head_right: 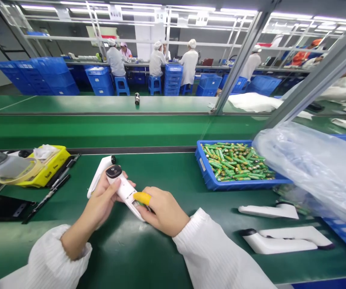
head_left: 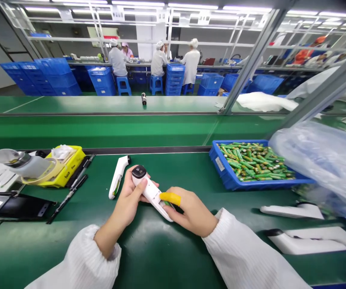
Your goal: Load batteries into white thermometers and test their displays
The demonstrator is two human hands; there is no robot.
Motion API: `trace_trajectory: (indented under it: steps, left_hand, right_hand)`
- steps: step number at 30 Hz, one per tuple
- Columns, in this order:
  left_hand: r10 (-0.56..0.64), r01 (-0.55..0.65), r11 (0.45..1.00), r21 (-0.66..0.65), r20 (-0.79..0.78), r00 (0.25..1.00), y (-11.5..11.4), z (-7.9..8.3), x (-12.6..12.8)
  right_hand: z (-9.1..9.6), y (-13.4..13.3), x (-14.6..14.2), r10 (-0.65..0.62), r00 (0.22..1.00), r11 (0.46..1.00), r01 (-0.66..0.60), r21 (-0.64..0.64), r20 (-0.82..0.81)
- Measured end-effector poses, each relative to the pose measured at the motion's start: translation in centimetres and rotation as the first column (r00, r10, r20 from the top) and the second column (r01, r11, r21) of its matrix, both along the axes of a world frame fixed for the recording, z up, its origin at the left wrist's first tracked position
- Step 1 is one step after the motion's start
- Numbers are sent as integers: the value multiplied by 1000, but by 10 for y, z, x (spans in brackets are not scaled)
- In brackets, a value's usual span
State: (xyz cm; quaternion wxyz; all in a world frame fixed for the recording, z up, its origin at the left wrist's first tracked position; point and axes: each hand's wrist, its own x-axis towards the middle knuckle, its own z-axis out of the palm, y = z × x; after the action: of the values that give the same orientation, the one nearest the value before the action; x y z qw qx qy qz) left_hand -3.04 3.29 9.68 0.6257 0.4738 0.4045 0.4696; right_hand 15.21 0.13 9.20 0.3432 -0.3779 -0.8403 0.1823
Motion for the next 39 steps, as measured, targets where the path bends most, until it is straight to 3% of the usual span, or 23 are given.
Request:
trace_trajectory:
  steps: [3, 5, 11, 14, 16, 18, 20, 22, 24, 26, 32, 35, 37, 39]
  left_hand:
    - [22, -21, 1000, -10, 25, 999, -1, 1, 1]
    - [27, -26, 999, -21, 50, 998, -2, 1, 1]
    - [124, -121, 992, -27, 138, 983, 5, -10, -1]
    - [146, -144, 989, -28, 141, 979, 10, -18, -1]
    - [148, -147, 989, -20, 142, 979, 11, -22, 0]
    - [148, -151, 988, 8, 147, 978, 11, -22, 2]
    - [152, -161, 986, 51, 155, 976, 9, -20, 5]
    - [157, -173, 981, 89, 163, 974, 6, -18, 6]
    - [156, -176, 978, 112, 167, 973, 3, -17, 6]
    - [143, -165, 978, 127, 166, 976, 2, -17, 6]
    - [110, -129, 982, 141, 132, 985, 2, -20, 3]
    - [136, -151, 979, 139, 107, 985, 5, -21, 2]
    - [152, -164, 976, 141, 96, 984, 6, -21, 2]
    - [167, -179, 974, 139, 92, 982, 7, -22, 3]
  right_hand:
    - [-1, 2, 4, 10, 995, 986, -27, -167, -102]
    - [-2, 2, 5, 2, 991, 982, -27, -185, -133]
    - [-1, 1, 2, 28, 997, 999, -29, 24, 68]
    - [-4, 0, -1, -13, 987, 999, 6, 41, 158]
    - [-7, -1, -3, -57, 991, 998, 61, -31, 120]
    - [-11, -1, -5, -111, 993, 968, 100, -230, -37]
    - [-15, 0, -8, -177, 953, 882, 43, -469, -246]
    - [-18, 1, -11, -244, 876, 787, -71, -612, -415]
    - [-21, 3, -14, -292, 802, 743, -153, -652, -521]
    - [-23, 4, -15, -321, 773, 734, -162, -659, -547]
    - [-18, 3, -8, -243, 886, 808, -41, -588, -396]
    - [-9, 5, -2, -315, 773, 841, -41, -539, -550]
    - [-5, 6, 1, -371, 643, 834, -87, -545, -670]
    - [-3, 6, 0, -368, 582, 812, -179, -556, -725]
